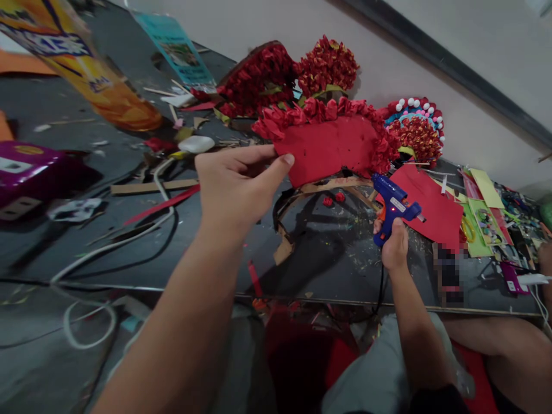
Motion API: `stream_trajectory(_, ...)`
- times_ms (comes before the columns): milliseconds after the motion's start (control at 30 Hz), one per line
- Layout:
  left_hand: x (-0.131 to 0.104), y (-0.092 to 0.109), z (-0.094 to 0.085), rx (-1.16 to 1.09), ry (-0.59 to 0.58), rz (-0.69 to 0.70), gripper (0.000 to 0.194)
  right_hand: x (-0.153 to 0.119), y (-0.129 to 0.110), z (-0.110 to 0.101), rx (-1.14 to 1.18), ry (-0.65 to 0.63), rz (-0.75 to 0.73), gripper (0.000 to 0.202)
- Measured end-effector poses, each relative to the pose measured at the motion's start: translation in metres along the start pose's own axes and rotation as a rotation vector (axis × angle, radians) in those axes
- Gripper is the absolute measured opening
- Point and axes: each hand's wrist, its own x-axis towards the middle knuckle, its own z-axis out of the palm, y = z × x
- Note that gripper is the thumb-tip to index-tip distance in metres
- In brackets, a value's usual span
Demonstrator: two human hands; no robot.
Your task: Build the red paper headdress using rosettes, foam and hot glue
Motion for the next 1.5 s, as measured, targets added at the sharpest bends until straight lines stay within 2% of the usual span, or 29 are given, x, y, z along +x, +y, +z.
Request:
stream_trajectory(833,-0.001,-0.003,0.0,0.006,0.038,-0.009,0.018,-0.002,0.001,-0.001,0.012,-0.015,-0.018,0.05)
stream_trajectory(1000,-0.001,-0.006,-0.002,0.034,0.005,0.027,0.019,-0.002,0.0,-0.003,-0.084,-0.007,-0.013,0.049)
stream_trajectory(1133,-0.001,-0.008,-0.001,0.038,0.032,0.016,0.019,-0.006,-0.01,-0.011,-0.23,-0.016,-0.015,0.044)
stream_trajectory(1200,-0.001,-0.008,0.0,0.022,0.042,0.008,0.021,-0.007,-0.017,-0.02,-0.257,0.04,-0.057,0.046)
stream_trajectory(1267,-0.001,-0.007,-0.001,0.017,0.055,0.003,0.02,-0.005,-0.024,-0.034,-0.294,0.184,-0.131,0.053)
stream_trajectory(1367,-0.001,-0.004,-0.004,0.045,0.027,-0.05,0.013,0.009,-0.025,-0.062,-0.59,0.444,-0.189,0.059)
stream_trajectory(1433,-0.001,-0.003,-0.006,0.064,-0.007,-0.099,0.01,0.022,-0.018,-0.08,-0.965,0.43,-0.071,0.055)
stream_trajectory(1500,0.0,-0.002,-0.007,0.058,-0.021,-0.127,0.009,0.035,-0.007,-0.093,-1.24,0.341,0.122,0.051)
